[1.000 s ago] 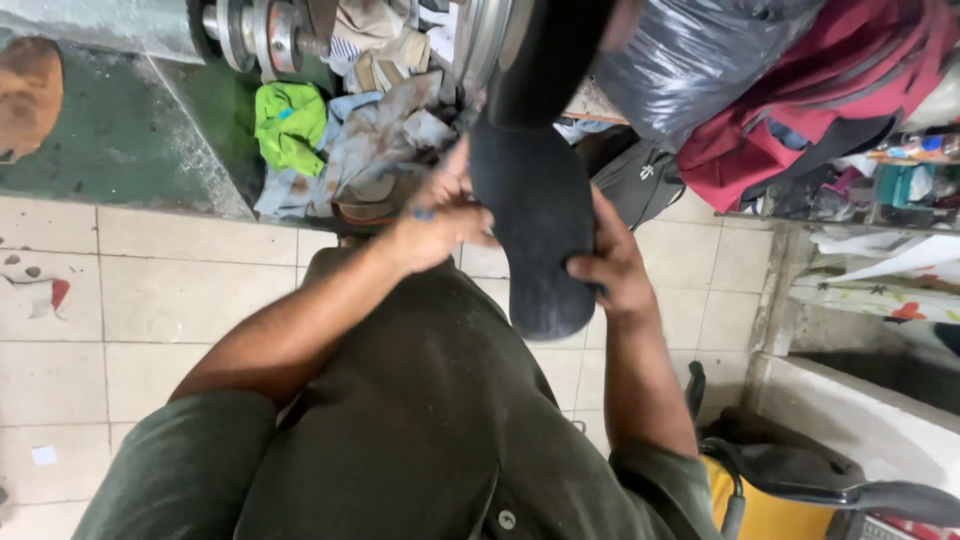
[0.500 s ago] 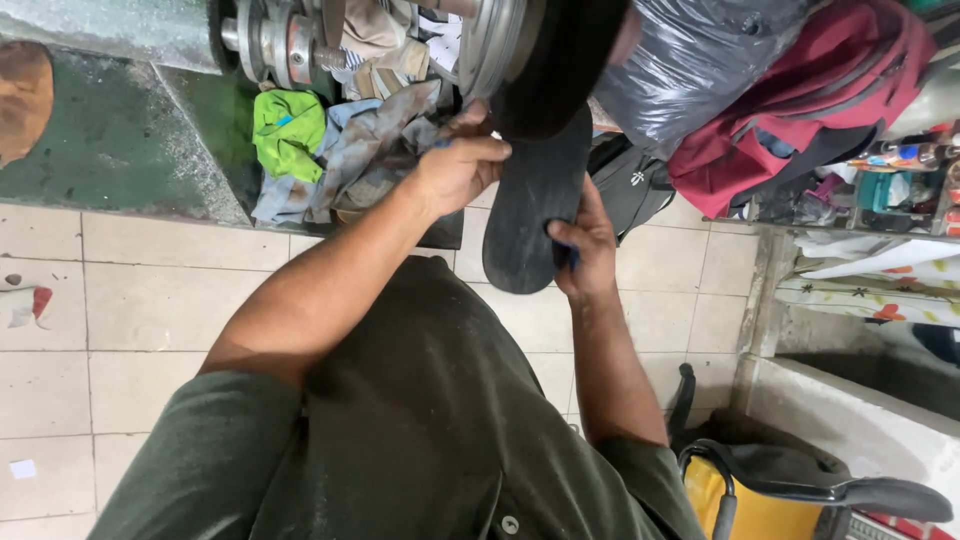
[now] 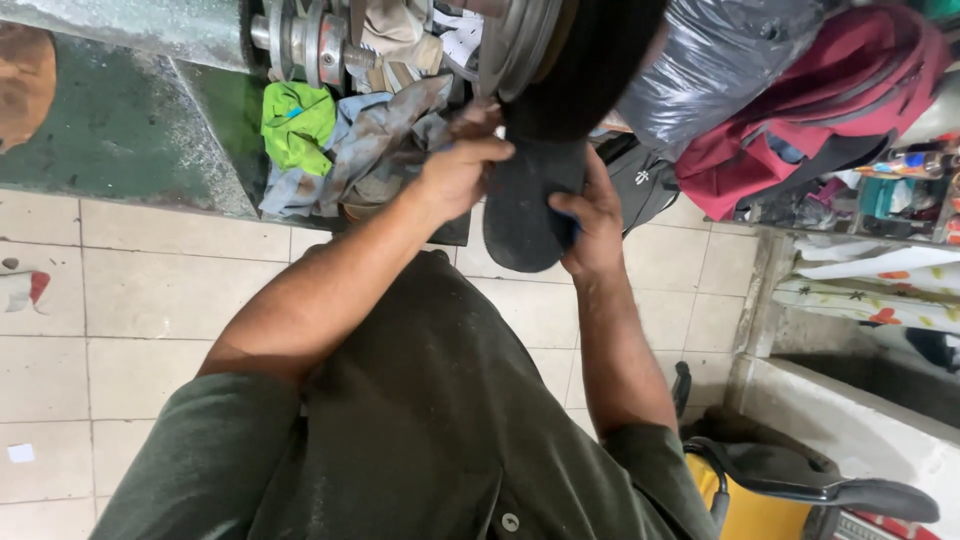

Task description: The person is using a bench grinder to shape and smooth the edges of a shoe sole in a repair shop.

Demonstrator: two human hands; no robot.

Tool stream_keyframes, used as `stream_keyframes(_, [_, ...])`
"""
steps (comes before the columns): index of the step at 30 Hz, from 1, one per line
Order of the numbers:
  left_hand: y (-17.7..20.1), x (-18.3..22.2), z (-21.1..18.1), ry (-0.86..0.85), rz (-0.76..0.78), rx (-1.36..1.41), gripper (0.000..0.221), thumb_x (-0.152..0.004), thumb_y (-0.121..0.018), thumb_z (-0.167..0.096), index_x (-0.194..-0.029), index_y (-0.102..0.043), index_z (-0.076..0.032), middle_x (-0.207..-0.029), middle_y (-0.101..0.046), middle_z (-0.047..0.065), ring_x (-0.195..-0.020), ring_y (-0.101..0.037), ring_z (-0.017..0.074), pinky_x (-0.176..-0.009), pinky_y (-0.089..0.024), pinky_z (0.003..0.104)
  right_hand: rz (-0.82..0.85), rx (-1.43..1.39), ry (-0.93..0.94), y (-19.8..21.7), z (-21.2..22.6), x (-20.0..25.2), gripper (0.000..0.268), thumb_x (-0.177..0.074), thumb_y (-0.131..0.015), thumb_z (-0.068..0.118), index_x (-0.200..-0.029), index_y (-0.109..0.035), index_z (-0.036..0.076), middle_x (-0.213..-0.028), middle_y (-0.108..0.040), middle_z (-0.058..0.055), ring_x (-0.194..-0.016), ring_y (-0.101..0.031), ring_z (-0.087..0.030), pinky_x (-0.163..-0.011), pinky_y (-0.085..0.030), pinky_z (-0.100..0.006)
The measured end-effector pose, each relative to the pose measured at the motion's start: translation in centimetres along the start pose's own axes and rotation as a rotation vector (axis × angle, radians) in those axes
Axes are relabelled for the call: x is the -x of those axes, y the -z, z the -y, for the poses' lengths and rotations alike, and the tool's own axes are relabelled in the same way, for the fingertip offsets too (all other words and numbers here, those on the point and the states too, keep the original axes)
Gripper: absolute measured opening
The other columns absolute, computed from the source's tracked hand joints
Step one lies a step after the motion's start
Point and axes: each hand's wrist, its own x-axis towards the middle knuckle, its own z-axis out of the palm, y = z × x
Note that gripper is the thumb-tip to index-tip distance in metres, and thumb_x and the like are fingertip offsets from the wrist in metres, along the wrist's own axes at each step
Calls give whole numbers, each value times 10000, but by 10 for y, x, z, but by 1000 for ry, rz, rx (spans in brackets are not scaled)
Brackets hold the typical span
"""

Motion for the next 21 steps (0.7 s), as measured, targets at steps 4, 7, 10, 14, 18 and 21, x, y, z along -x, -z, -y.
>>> stream_keyframes(4, [21, 42, -17, 30, -37, -6, 679, -801, -611, 151, -1413, -497, -122, -1246, -626, 80, -1079, -652, 256, -913, -571, 427, 81, 353, -59, -4, 9, 17, 858, -712, -648, -140, -1521, -467, 82, -1323, -641, -125, -1192, -612, -257, -986, -535, -413])
stream_keyframes(7, [2, 75, -35, 93, -62, -32, 724, -834, -611, 144, -1474, -435, -145, -1201, -646, 42, -970, -732, 275, -810, -679, 513, 163, 432, -77, -1, 22, 34, 895, -730, -669, -214, -1537, -440, 97, -1324, -641, -190, -1237, -620, -318, -1016, -558, -515])
stream_keyframes(10, [-7, 65, -44, 79, -121, 18, 765, -826, -640, 158, -1500, -424, -135, -1184, -666, 51, -888, -749, 296, -772, -690, 538, 128, 449, -114, -4, 24, 6, 778, -762, -673, -162, -1485, -497, 65, -1263, -666, -205, -1195, -642, -337, -987, -564, -543])
stream_keyframes(14, [-2, 17, -51, 55, -182, 60, 628, -793, -623, 102, -1389, -474, -26, -1150, -640, 78, -791, -708, 264, -741, -697, 509, -52, 317, -170, -3, -13, -45, 503, -728, -726, -62, -1225, -691, 11, -1068, -705, -212, -991, -712, -346, -855, -584, -568])
stream_keyframes(18, [2, -1, -22, 21, -197, 12, 559, -661, -546, 164, -1175, -550, -54, -940, -489, -13, -878, -611, 185, -843, -578, 341, -205, 148, -158, 0, -5, -49, 379, -665, -725, -47, -1044, -729, -18, -925, -717, -176, -871, -736, -289, -797, -622, -477])
stream_keyframes(21, [-13, 24, -13, 17, -87, -105, 563, -702, -601, 115, -1244, -660, -26, -1015, -619, 4, -928, -657, 225, -903, -584, 399, -131, 97, -198, -1, 29, -9, 729, -721, -644, -31, -1438, -579, 81, -1310, -667, -138, -1227, -643, -310, -1042, -520, -476])
